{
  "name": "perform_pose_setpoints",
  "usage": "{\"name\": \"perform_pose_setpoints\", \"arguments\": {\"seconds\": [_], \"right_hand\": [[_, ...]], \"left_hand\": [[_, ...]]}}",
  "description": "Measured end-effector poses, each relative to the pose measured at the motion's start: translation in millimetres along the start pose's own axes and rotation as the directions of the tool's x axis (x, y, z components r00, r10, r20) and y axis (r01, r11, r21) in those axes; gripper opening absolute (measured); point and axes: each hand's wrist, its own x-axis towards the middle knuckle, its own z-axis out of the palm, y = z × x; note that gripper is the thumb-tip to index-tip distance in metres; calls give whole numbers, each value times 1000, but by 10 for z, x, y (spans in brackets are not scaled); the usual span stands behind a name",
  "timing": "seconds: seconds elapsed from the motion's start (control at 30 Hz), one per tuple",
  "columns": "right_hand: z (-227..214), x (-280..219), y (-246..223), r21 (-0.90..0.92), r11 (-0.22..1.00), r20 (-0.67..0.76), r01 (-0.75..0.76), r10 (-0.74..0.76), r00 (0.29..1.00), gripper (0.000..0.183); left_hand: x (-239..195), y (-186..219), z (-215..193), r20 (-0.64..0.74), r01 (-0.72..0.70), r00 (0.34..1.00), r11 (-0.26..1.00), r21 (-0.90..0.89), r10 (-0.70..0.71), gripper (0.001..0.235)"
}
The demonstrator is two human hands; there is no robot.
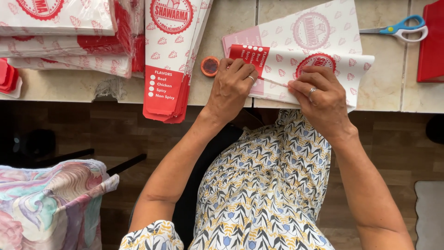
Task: Folding and stacking printed paper shawarma bags at a workstation.
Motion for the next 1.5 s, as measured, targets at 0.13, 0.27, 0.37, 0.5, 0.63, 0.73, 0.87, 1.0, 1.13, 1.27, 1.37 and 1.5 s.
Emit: {"name": "perform_pose_setpoints", "arguments": {"seconds": [0.13, 0.27, 0.37, 0.5, 0.63, 0.73, 0.87, 1.0, 1.13, 1.27, 1.37, 1.5], "right_hand": [[-193, -103, 26, -101, 994, 61, -48, 54, 997, 3], [-343, -255, 119, -119, 991, -20, 63, -65, 998, 9], [-446, -339, 178, -156, 987, -5, 46, -47, 999, 9], [-523, -387, 220, -175, 983, 20, 59, -57, 998, 9], [-557, -368, 244, -193, 974, 45, 118, -112, 993, 8], [-550, -357, 253, -255, 951, 65, 173, -162, 985, 5], [-511, -301, 246, -404, 884, 91, 234, -215, 972, 8], [-478, -269, 201, -390, 894, 70, 219, -208, 976, 14], [-445, -357, 182, -332, 918, 20, 217, -224, 974, 10], [-563, -456, 205, -255, 961, 55, 109, -98, 994, 9], [-636, -544, 272, -199, 978, 75, 62, -47, 996, 10], [-676, -589, 282, -168, 984, 89, 68, -53, 995, 12]], "left_hand": [[27, -18, -69, 7, -16, 1000, 1000, -20, 16, 8], [103, -20, -203, 54, -57, 997, 994, -90, 62, 15], [97, -50, -193, 73, -62, 995, 990, -123, 71, 12], [110, -75, -205, 113, -74, 990, 987, -146, 90, 9], [131, -104, -238, 149, -82, 983, 985, -150, 105, 11], [174, -118, -271, 164, -106, 977, 980, -167, 134, 10], [203, -117, -244, 120, -131, 983, 987, -94, 142, 13], [202, -113, -208, 128, -166, 978, 986, 10, 164, 12], [190, -118, -198, 142, -147, 979, 989, -14, 147, 10], [195, -69, -200, 134, -133, 978, 976, -174, 158, 6], [191, -75, -193, 175, -96, 976, 977, -191, 130, 11], [191, -93, -188, 188, -115, 972, 982, -147, 142, 18]]}}
